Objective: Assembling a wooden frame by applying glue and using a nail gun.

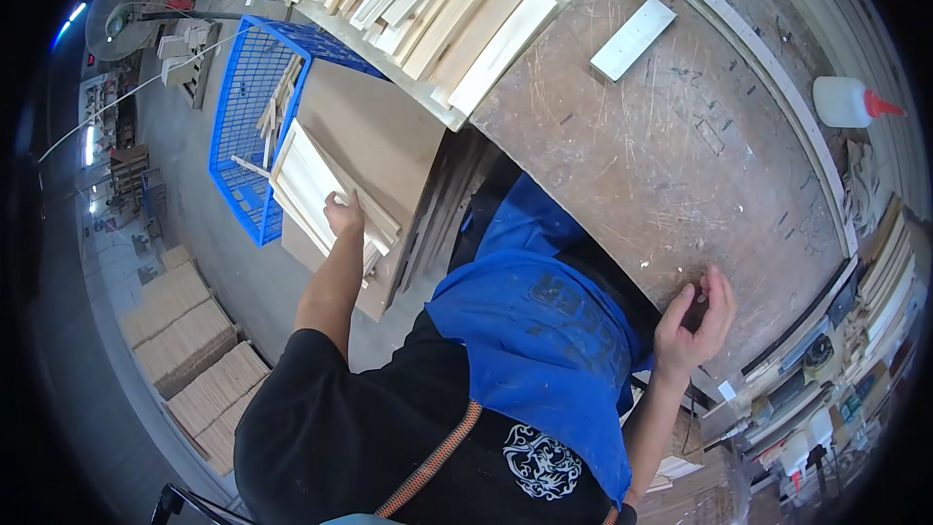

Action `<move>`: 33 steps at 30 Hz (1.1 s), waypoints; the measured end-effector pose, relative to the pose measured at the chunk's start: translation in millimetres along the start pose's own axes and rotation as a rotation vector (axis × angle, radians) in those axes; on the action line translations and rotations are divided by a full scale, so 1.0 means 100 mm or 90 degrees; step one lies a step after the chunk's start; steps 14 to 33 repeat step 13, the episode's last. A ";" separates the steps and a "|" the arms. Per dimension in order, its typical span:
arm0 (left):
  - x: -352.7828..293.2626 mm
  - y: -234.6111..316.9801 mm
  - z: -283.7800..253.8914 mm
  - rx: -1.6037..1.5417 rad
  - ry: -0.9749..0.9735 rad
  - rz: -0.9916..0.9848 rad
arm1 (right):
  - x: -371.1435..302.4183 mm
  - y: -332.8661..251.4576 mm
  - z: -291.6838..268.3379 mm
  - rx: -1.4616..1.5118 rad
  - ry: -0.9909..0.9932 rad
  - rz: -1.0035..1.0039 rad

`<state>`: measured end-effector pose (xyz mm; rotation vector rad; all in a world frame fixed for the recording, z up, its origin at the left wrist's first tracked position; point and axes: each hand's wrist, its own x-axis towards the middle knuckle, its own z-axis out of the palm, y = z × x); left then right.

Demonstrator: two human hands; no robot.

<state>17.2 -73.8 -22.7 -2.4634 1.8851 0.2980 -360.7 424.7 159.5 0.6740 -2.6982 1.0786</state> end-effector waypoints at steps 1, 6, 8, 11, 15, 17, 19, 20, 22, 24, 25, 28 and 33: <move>0.01 -0.01 0.02 0.001 -0.004 0.000 | -0.01 0.00 -0.01 -0.004 -0.001 0.002; 0.05 -0.02 0.09 -0.004 0.019 0.006 | 0.02 -0.01 0.01 -0.030 0.001 -0.018; 0.06 0.03 0.10 -0.012 0.042 0.007 | 0.02 0.00 0.00 -0.038 -0.002 -0.019; 0.10 0.04 0.18 -0.012 0.034 -0.010 | 0.02 0.02 -0.05 -0.055 -0.004 -0.022; 0.08 0.09 0.29 -0.016 0.022 -0.015 | 0.03 0.01 -0.08 -0.058 -0.018 -0.003; 0.08 0.09 0.29 -0.016 0.022 -0.015 | 0.03 0.01 -0.08 -0.058 -0.018 -0.003; 0.08 0.09 0.29 -0.016 0.022 -0.015 | 0.03 0.01 -0.08 -0.058 -0.018 -0.003; 0.08 0.09 0.29 -0.016 0.022 -0.015 | 0.03 0.01 -0.08 -0.058 -0.018 -0.003; 0.08 0.09 0.29 -0.016 0.022 -0.015 | 0.03 0.01 -0.08 -0.058 -0.018 -0.003; 0.08 0.09 0.29 -0.016 0.022 -0.015 | 0.03 0.01 -0.08 -0.058 -0.018 -0.003; 0.08 0.09 0.29 -0.016 0.022 -0.015 | 0.03 0.01 -0.08 -0.058 -0.018 -0.003; 0.08 0.09 0.29 -0.016 0.022 -0.015 | 0.03 0.01 -0.08 -0.058 -0.018 -0.003; 0.08 0.09 0.29 -0.016 0.022 -0.015 | 0.03 0.01 -0.08 -0.058 -0.018 -0.003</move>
